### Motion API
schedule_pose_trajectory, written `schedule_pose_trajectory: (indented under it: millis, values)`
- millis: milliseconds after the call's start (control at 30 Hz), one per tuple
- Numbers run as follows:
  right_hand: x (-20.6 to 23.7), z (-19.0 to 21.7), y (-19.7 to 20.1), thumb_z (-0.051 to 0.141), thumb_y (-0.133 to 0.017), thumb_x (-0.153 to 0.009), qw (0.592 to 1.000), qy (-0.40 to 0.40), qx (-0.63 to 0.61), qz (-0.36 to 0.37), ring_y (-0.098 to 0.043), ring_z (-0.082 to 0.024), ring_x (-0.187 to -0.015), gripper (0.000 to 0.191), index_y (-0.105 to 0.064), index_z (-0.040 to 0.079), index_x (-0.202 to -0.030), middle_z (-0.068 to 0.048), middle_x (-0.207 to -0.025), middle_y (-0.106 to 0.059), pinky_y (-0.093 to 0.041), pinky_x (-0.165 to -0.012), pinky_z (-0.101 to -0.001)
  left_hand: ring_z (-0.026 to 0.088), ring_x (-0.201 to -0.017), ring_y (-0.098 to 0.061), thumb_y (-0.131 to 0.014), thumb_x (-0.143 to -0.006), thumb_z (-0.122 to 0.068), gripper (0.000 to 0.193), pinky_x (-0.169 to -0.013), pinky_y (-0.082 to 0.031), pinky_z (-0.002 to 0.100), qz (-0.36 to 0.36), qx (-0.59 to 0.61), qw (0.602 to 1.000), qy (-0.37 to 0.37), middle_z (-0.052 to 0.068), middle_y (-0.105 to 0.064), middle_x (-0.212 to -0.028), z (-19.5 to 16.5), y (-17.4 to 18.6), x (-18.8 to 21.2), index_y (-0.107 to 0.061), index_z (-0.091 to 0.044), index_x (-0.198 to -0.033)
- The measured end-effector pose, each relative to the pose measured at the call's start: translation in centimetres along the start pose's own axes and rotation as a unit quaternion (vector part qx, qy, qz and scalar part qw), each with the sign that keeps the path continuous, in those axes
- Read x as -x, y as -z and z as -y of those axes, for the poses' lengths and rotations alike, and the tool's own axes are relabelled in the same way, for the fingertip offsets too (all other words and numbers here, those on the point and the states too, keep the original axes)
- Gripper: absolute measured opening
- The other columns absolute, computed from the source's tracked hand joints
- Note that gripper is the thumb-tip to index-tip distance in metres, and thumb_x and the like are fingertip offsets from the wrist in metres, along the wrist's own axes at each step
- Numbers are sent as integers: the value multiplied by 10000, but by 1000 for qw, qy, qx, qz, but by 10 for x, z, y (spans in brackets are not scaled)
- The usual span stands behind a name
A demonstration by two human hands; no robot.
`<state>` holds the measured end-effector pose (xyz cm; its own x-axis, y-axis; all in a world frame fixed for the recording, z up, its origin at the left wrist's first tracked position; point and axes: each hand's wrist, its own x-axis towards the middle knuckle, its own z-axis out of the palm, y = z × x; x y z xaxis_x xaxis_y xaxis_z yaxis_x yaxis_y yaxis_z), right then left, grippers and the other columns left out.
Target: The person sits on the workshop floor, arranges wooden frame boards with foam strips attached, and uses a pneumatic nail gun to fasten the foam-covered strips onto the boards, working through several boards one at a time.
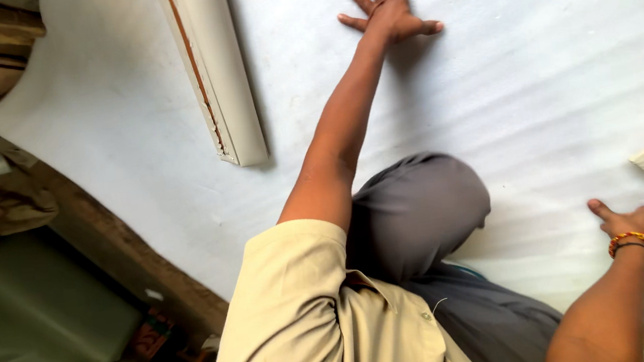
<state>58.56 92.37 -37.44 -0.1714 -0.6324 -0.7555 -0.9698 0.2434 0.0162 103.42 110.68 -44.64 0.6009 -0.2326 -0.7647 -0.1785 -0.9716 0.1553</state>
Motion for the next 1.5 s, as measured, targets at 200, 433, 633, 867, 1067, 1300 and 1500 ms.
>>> schedule_pose_trajectory:
  millis: [200, 433, 633, 867, 1067, 1300, 1500]
  values:
    - [12, -15, -11, 370, -978, -784, 999, -3, 29, -42, -717, -400, -1006, 960, -323, -15, -1371, -228, -1439, -394, -635, -753, -416, 500, -1588, 12, -836, -769, -733, 1215, -1158, -133, 810, -19, 240, 949, -202, 195, -13, -1757, 81, -4, 11, -148, -325, -1684]
    - [6, -34, -33, 403, -1006, -734, 987, 52, 75, -136, -595, -466, -1189, 1000, -348, -39, -1344, -288, -1425, -349, -545, -919, -472, 484, -1542, -76, -993, -566, -747, 1526, -1110, -242, 735, -335, 107, 927, 129, 268, -45, -1695, 335, 60, 90, -7, -252, -1621]
    - [-20, -60, -44, 421, -1024, -741, 977, 113, -2, -180, -382, -458, -1430, 1239, -222, -85, -1539, -418, -1556, -114, -402, -1137, -416, 498, -1521, -220, -900, -669, -775, 1414, -1152, -241, 740, -229, 143, 933, 239, 302, -131, -1679, 344, 36, 69, 33, -379, -1655]
    - [-40, -93, -56, 384, -1008, -772, 966, 156, -10, -208, -64, -556, -1553, 1264, -227, -97, -1642, -392, -1688, -188, -118, -1268, -565, 416, -1407, -485, -967, -672, -607, 1357, -1126, -423, 562, -271, 181, 931, 166, 229, -444, -1551, 305, 34, 92, -99, -264, -1657]
    - [-11, -87, -75, 215, -864, -857, 946, 153, -28, -283, -490, -458, -1178, 660, -494, -11, -1355, -281, -1388, -436, -452, -1004, -541, 388, -1379, -514, -942, -758, -374, 1298, -1114, -490, 483, -177, 340, 924, -7, 258, -408, -1570, 188, -1, 127, -53, -103, -1664]
    - [89, 14, -97, 183, -791, -1020, 846, 349, -188, -356, -560, -348, -1271, 347, -588, 87, -1284, -92, -1313, -548, -501, -1063, -469, 396, -1435, -420, -959, -730, -339, 1346, -1172, -446, 483, -69, 375, 897, -223, 271, -295, -1594, 19, -28, 157, -24, -83, -1665]
    - [142, 108, -77, 431, -792, -939, 856, 338, -384, -77, -451, -408, -1327, 985, -194, -2, -1592, -258, -1506, -324, -471, -1062, -486, 440, -1437, -416, -805, -868, -638, 1024, -1155, -450, 529, 30, 181, 940, -288, 250, -320, -1570, -107, -49, 177, -346, -108, -1614]
